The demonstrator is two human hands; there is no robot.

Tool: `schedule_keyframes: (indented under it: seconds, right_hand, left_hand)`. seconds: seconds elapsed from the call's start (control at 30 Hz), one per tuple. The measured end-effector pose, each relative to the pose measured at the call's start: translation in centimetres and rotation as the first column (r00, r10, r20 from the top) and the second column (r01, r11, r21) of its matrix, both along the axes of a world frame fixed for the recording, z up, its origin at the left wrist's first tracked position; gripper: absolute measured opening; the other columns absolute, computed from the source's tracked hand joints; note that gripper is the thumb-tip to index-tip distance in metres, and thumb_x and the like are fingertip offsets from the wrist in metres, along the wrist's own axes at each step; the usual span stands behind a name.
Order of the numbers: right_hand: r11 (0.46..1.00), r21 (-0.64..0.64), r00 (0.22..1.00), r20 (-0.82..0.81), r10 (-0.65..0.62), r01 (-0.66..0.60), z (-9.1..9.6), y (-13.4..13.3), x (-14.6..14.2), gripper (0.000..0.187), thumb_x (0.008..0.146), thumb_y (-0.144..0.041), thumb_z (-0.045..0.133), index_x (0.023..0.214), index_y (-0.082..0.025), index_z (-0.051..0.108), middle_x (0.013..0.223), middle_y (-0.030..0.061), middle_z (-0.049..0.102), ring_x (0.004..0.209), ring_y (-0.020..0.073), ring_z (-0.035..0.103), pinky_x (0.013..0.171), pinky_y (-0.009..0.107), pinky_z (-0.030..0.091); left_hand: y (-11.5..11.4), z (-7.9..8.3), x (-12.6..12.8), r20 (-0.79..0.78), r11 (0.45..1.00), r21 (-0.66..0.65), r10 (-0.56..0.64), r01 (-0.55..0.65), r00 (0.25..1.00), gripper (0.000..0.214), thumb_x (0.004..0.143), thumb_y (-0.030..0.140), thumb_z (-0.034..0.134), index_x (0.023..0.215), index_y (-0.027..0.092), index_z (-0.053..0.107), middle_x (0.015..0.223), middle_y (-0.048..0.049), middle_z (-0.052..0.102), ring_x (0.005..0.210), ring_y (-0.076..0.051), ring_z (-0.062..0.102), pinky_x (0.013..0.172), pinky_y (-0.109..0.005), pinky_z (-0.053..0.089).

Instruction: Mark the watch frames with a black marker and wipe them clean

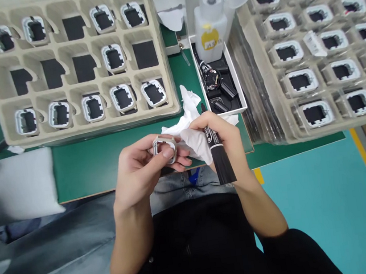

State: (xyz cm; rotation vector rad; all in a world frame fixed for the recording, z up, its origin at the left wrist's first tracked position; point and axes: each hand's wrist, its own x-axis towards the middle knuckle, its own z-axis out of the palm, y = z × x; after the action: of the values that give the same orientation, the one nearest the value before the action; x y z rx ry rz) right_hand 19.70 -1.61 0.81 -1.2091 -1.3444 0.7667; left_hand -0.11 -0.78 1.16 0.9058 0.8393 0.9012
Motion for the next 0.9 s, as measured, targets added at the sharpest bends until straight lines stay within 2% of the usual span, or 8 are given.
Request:
schedule_keyframes:
  seconds: [0.2, 0.37, 0.47, 0.63, 0.77, 0.9]
  right_hand:
    - [0.999, 0.038, 0.999, 0.036, -0.036, 0.035, 0.0, 0.1, -0.2, 0.012, 0.101, -0.032, 0.079, 0.090, -0.029, 0.075, 0.078, -0.0028, 0.069, 0.066, 0.0158, 0.057, 0.063, 0.034, 0.051]
    - [1.000, -0.008, 0.999, -0.036, 0.012, -0.012, 0.0, 0.0, -0.4, 0.017, 0.105, -0.036, 0.074, 0.092, -0.027, 0.072, 0.072, -0.0035, 0.063, 0.062, 0.0149, 0.054, 0.061, 0.034, 0.044]
    - [1.000, -0.004, 0.999, -0.027, 0.019, -0.019, 0.2, -0.2, -0.4, 0.016, 0.104, -0.033, 0.075, 0.090, -0.026, 0.072, 0.072, -0.0036, 0.062, 0.062, 0.0147, 0.054, 0.063, 0.035, 0.044]
    - [0.999, 0.038, 1.000, 0.015, -0.006, 0.005, 0.2, -0.4, -0.2, 0.002, 0.099, -0.031, 0.079, 0.099, -0.030, 0.077, 0.084, 0.0004, 0.070, 0.067, 0.0184, 0.058, 0.064, 0.038, 0.046]
    - [0.996, 0.085, 0.996, 0.084, -0.032, 0.025, 0.1, -0.4, -0.2, 0.006, 0.099, -0.036, 0.078, 0.097, -0.031, 0.075, 0.088, 0.0019, 0.070, 0.071, 0.0213, 0.060, 0.064, 0.039, 0.046]
    - [0.993, 0.120, 0.993, 0.118, -0.026, 0.012, 0.1, -0.3, -0.2, 0.006, 0.097, -0.031, 0.076, 0.094, -0.030, 0.071, 0.085, 0.0010, 0.068, 0.072, 0.0212, 0.059, 0.064, 0.038, 0.046]
  left_hand:
    - [-0.3, 0.0, 0.5, -0.053, 0.994, -0.002, 0.107, -0.107, 0.993, 0.035, 0.098, 0.041, 0.088, 0.124, 0.019, 0.083, 0.093, -0.0069, 0.088, 0.079, -0.024, 0.087, 0.064, -0.029, 0.072]
    - [-0.4, 0.0, 1.0, -0.038, 0.985, -0.006, 0.171, -0.171, 0.985, 0.031, 0.098, 0.041, 0.089, 0.119, 0.019, 0.083, 0.091, -0.0054, 0.087, 0.076, -0.022, 0.086, 0.060, -0.026, 0.070]
    - [-0.3, 0.1, 1.1, -0.046, 0.984, -0.014, 0.178, -0.179, 0.983, 0.031, 0.098, 0.042, 0.089, 0.117, 0.019, 0.082, 0.091, -0.0057, 0.086, 0.076, -0.023, 0.086, 0.059, -0.026, 0.069]
    - [0.0, 0.3, 1.3, -0.046, 0.983, -0.038, 0.180, -0.182, 0.983, 0.034, 0.099, 0.043, 0.088, 0.118, 0.016, 0.082, 0.090, -0.0068, 0.085, 0.074, -0.023, 0.086, 0.058, -0.026, 0.069]
    - [0.1, 0.6, 1.5, -0.039, 0.980, -0.060, 0.188, -0.191, 0.981, 0.035, 0.099, 0.041, 0.088, 0.120, 0.014, 0.081, 0.088, -0.0067, 0.085, 0.073, -0.022, 0.086, 0.059, -0.025, 0.069]
    - [0.1, 0.7, 1.6, -0.044, 0.980, -0.052, 0.191, -0.193, 0.981, 0.033, 0.098, 0.037, 0.088, 0.119, 0.013, 0.080, 0.089, -0.0070, 0.085, 0.074, -0.021, 0.085, 0.064, -0.026, 0.072]
